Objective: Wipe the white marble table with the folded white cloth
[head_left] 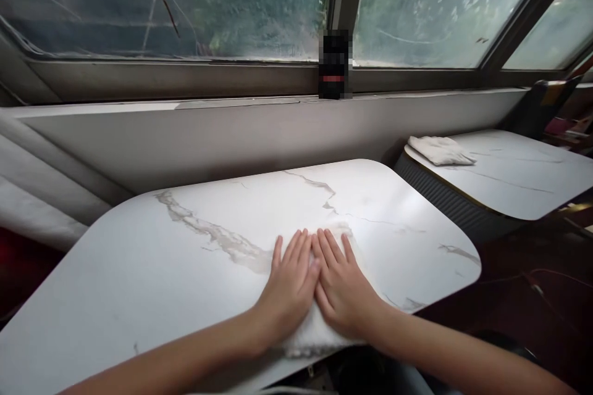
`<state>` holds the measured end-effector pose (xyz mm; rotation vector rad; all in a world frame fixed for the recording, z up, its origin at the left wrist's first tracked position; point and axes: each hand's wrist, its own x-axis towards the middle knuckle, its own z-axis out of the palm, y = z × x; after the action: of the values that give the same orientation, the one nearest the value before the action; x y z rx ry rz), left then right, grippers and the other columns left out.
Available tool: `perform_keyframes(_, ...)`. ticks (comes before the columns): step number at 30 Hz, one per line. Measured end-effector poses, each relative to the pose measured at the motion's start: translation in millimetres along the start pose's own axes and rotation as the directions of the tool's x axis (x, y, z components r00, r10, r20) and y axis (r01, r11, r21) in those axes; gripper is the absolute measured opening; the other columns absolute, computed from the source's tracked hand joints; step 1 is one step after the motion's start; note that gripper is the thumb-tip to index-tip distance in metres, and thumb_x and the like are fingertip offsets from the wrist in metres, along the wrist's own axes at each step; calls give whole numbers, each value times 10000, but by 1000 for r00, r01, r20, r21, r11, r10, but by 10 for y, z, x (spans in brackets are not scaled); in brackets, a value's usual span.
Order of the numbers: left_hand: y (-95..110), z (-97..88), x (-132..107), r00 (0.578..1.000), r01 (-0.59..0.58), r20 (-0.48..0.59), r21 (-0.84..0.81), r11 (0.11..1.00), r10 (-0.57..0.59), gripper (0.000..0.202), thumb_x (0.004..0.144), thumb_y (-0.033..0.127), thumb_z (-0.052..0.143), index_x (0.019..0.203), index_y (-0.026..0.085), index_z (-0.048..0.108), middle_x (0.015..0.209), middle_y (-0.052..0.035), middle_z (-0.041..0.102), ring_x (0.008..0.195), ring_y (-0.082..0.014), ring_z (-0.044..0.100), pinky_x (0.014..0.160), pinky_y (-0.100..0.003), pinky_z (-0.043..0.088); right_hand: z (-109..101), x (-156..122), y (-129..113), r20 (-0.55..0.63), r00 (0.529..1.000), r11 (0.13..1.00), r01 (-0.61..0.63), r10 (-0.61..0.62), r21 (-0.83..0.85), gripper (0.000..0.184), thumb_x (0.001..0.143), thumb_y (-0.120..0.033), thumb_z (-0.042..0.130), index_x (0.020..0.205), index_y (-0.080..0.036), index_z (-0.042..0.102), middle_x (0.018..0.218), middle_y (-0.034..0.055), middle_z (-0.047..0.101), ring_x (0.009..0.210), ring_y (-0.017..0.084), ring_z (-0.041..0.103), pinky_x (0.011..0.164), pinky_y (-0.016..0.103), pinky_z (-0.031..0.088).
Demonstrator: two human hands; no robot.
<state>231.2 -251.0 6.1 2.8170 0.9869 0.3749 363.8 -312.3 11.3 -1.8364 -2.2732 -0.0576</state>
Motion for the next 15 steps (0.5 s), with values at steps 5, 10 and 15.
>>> perform_keyframes(5,-721,19,674,971,224,-92,45,974,-219,510,990,294,128,1420,118,336,1473,-95,335,1380,-190,244,1137,-446,149,190,1112,263,9,999,999,32,-32,19,599,902,-268,276,1427,18,278,1474,211,298,1375,331,222,1111,557,145)
perform_keyframes(10,-1441,-51,1253,947,310,-91,14,951,-307,498,984,266,119,1394,138,371,1468,-77,352,1370,-155,266,1130,-409,137,382,2044,411,-31,999,1000,-18,19,23,563,906,-254,288,1411,-8,322,1465,186,340,1365,269,262,1119,475,140)
perform_keyframes(15,-1645,-83,1436,939,335,-98,27,942,-331,483,980,259,143,1380,138,386,1462,-71,368,1365,-147,275,1129,-395,133,436,2291,430,-78,992,995,-97,97,15,545,906,-271,323,1415,-78,346,1482,168,314,1387,320,178,1101,523,125)
